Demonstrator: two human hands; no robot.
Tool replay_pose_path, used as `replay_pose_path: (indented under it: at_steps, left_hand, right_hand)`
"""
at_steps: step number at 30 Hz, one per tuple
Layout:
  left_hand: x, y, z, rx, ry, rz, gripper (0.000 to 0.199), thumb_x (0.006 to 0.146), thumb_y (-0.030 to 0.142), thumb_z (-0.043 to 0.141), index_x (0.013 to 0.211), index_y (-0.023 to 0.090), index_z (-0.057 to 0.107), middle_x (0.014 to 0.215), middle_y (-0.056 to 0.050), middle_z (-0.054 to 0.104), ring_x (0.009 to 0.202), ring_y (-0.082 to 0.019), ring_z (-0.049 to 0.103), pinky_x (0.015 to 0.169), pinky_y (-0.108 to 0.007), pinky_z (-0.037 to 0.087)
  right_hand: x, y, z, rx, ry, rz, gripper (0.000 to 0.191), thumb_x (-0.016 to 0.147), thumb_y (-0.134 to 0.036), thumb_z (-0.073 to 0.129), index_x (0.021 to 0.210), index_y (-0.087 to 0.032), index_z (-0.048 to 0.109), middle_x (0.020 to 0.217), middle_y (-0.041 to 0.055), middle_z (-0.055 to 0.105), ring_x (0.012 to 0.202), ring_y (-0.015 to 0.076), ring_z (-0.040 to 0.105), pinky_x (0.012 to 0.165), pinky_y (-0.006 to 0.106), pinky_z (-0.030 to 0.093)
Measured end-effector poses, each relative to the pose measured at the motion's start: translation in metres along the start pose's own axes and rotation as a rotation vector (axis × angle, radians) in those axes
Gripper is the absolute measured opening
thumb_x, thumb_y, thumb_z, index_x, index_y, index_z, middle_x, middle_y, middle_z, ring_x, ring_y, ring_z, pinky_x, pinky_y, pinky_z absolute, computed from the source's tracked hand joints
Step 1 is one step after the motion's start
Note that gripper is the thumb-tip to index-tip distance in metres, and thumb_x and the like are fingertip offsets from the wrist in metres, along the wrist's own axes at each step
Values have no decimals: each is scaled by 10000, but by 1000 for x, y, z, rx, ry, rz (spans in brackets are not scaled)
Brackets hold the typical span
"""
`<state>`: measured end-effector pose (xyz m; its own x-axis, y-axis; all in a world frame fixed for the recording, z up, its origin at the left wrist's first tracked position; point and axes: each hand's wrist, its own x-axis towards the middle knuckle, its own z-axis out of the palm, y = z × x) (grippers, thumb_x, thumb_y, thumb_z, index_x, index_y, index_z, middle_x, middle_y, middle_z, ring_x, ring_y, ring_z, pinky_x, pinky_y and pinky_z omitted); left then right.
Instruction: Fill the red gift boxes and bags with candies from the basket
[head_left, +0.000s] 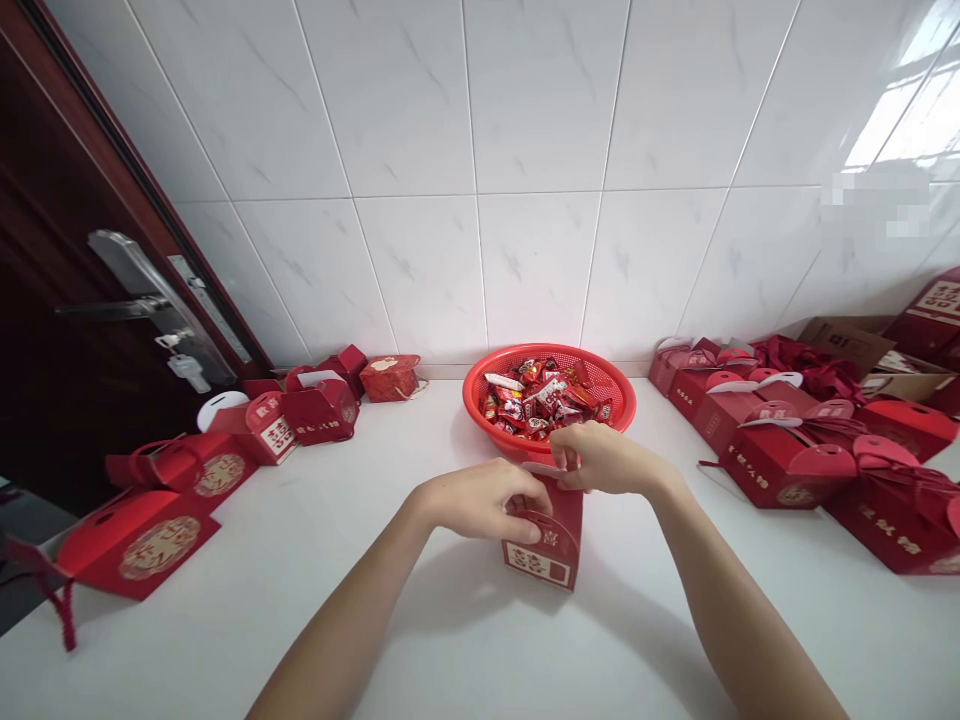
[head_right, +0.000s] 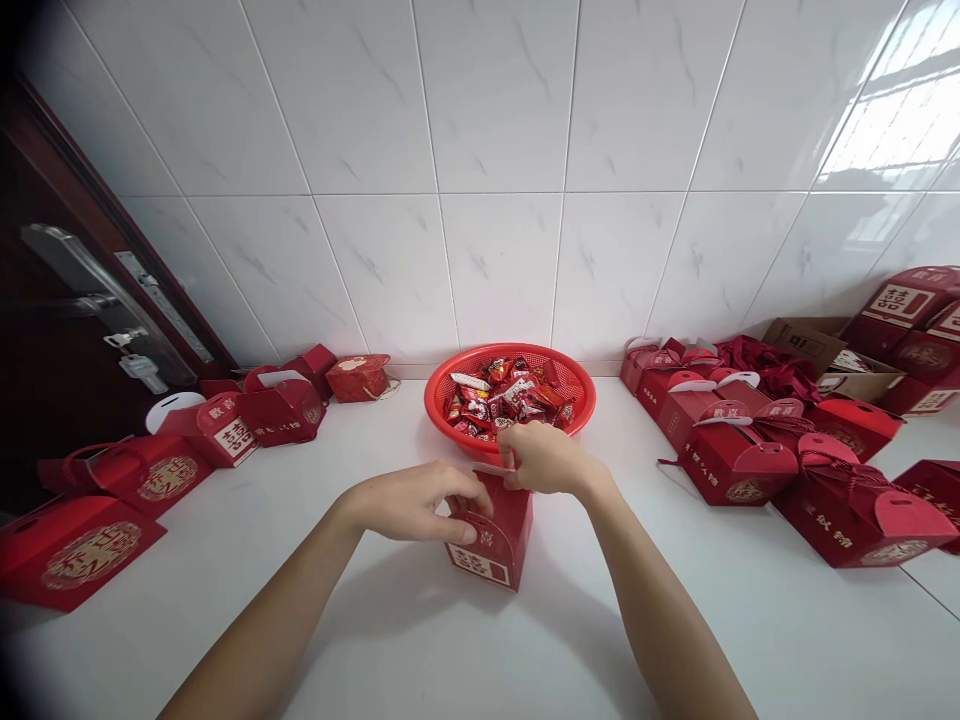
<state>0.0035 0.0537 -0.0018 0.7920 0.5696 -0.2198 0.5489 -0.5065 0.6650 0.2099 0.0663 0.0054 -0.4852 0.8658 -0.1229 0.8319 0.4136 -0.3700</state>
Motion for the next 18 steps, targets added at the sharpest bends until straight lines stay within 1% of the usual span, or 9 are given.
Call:
replay_pose_path:
  at_steps: [2,3,5,7,9,10,13,16,18]
  left_hand:
    - [-1,-2,-3,-24,47,-85,128,786,285,666,875,195,651,923,-26,700,806,-192,633,643,-273,439]
    - [-1,-2,-4,-21,87,-141,154,759,307,693,828,196,611,887,-19,681,772,-189,617,614,-274,427]
    - [0,-2,-3,9,180,-257,289,697,377,751,779,208,532,841,-12,636,722,-190,575,550,-279,381]
    - [0,-3,-1,42,257,-327,396,650,446,786,781,218,490,851,-16,609,735,-205,558,529,-283,345]
    - [1,-3,2,60,291,-318,420,646,477,791,839,222,519,914,-27,605,818,-232,570,567,-287,362]
    - [1,-4,3,61,286,-295,410,662,476,785,889,226,553,961,-33,606,870,-245,576,600,-290,381]
    - [3,-7,3,34,199,-206,346,740,419,745,1019,244,640,1094,-51,605,999,-261,584,725,-307,430]
    - [7,-11,3,-18,122,-119,288,780,366,716,1031,233,666,1134,-52,623,1051,-256,587,805,-311,442]
    - [10,-12,4,-38,118,-101,282,772,371,726,1003,226,653,1115,-40,637,1045,-253,587,809,-308,440]
  right_hand:
    - [-5,3,-5,53,-43,-58,133,788,-169,693,783,-207,566,799,-1,661,717,156,580,552,251,317]
    - [-7,4,-7,63,-59,-84,107,801,-184,691,801,-208,587,803,0,660,730,159,579,557,250,323]
    - [-11,4,-9,69,-85,-116,63,831,-235,688,838,-209,632,809,12,657,754,172,579,566,253,333]
    - [-13,2,-9,75,-112,-130,89,842,-290,696,835,-210,658,816,21,649,749,177,574,564,258,333]
    - [-14,-2,-7,67,-142,-135,142,829,-326,713,777,-211,649,796,16,628,717,171,556,549,262,319]
    - [-15,-5,-5,54,-149,-134,169,819,-338,722,748,-213,634,780,11,611,701,168,544,541,264,311]
    - [-16,-14,1,-15,-132,-121,223,790,-365,740,709,-221,591,728,3,548,681,171,515,528,269,288]
    - [-20,-21,4,-47,-122,-81,225,782,-377,734,723,-227,578,714,4,534,652,171,500,519,279,280]
    - [-24,-22,3,-31,-125,-51,220,791,-381,722,747,-230,568,717,3,551,626,168,494,513,287,286]
